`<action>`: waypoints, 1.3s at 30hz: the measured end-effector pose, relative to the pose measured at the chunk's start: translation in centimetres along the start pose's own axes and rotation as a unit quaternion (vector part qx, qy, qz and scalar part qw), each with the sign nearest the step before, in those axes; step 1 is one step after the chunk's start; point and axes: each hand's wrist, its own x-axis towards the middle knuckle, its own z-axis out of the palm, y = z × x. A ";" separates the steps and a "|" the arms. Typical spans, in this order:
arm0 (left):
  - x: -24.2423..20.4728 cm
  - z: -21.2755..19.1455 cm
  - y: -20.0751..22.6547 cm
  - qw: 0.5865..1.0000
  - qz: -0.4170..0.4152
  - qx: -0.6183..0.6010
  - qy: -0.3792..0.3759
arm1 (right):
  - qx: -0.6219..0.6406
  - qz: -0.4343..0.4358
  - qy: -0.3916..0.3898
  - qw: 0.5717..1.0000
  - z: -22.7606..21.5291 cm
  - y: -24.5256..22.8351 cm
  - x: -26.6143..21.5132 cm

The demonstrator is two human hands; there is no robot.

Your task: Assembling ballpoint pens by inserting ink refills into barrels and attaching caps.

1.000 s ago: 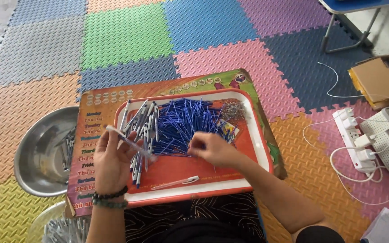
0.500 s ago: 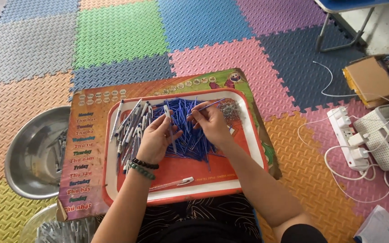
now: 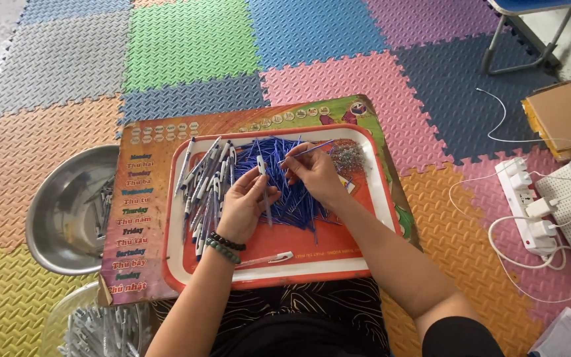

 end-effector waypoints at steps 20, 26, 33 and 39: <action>-1.6 1.7 1.9 0.999 0.011 0.033 0.026 | 0.032 0.038 0.043 0.998 0.2 -3.3 -0.9; -2.1 1.3 2.9 1.000 0.020 -0.003 -0.002 | -0.030 -0.003 0.018 0.999 4.0 -7.1 -2.2; -1.6 0.7 1.6 0.997 0.052 -0.008 -0.048 | -0.094 -0.056 0.020 0.994 5.2 -5.1 -2.8; -1.5 0.7 1.8 0.995 0.057 0.019 -0.084 | -0.120 -0.063 0.014 0.991 4.5 -3.4 -3.2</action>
